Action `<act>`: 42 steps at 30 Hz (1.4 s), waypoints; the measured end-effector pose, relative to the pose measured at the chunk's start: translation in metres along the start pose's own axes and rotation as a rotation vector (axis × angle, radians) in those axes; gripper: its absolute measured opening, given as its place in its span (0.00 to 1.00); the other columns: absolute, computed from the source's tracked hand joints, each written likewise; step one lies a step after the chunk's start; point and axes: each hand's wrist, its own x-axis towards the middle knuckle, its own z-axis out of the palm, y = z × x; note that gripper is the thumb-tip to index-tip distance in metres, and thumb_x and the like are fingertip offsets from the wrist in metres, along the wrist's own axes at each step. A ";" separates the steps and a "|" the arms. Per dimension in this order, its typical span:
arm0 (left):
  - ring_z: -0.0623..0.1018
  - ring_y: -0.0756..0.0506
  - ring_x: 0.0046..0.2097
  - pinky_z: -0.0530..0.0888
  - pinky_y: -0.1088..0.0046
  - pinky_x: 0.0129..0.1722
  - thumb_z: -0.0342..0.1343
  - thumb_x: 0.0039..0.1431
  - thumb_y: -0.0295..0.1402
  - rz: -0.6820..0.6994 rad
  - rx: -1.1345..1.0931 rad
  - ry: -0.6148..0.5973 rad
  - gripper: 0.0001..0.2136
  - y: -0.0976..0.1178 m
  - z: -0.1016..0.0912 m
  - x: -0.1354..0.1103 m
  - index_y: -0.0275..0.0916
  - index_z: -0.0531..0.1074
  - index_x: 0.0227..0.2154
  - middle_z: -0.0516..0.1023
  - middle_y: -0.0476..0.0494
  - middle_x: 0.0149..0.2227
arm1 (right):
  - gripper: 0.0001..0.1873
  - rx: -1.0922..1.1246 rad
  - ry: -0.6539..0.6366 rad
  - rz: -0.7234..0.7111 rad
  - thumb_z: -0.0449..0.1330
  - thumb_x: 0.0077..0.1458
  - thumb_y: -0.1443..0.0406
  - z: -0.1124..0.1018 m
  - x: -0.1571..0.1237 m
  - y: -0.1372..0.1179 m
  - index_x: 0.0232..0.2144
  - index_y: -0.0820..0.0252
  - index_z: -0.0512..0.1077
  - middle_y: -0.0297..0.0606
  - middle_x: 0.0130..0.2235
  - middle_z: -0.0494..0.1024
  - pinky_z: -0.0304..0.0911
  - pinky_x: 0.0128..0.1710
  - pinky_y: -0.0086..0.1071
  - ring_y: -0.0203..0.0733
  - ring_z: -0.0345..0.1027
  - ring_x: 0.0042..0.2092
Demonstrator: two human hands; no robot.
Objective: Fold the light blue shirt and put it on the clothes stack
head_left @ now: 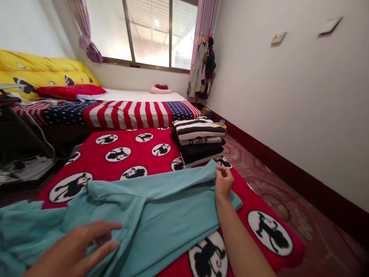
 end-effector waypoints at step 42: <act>0.78 0.37 0.37 0.71 0.66 0.36 0.52 0.53 0.38 -0.554 0.113 0.604 0.18 -0.035 -0.001 0.072 0.44 0.75 0.46 0.79 0.41 0.33 | 0.26 -0.441 -0.240 -0.126 0.55 0.45 0.61 -0.005 -0.002 0.005 0.46 0.62 0.76 0.51 0.46 0.74 0.63 0.46 0.49 0.56 0.67 0.45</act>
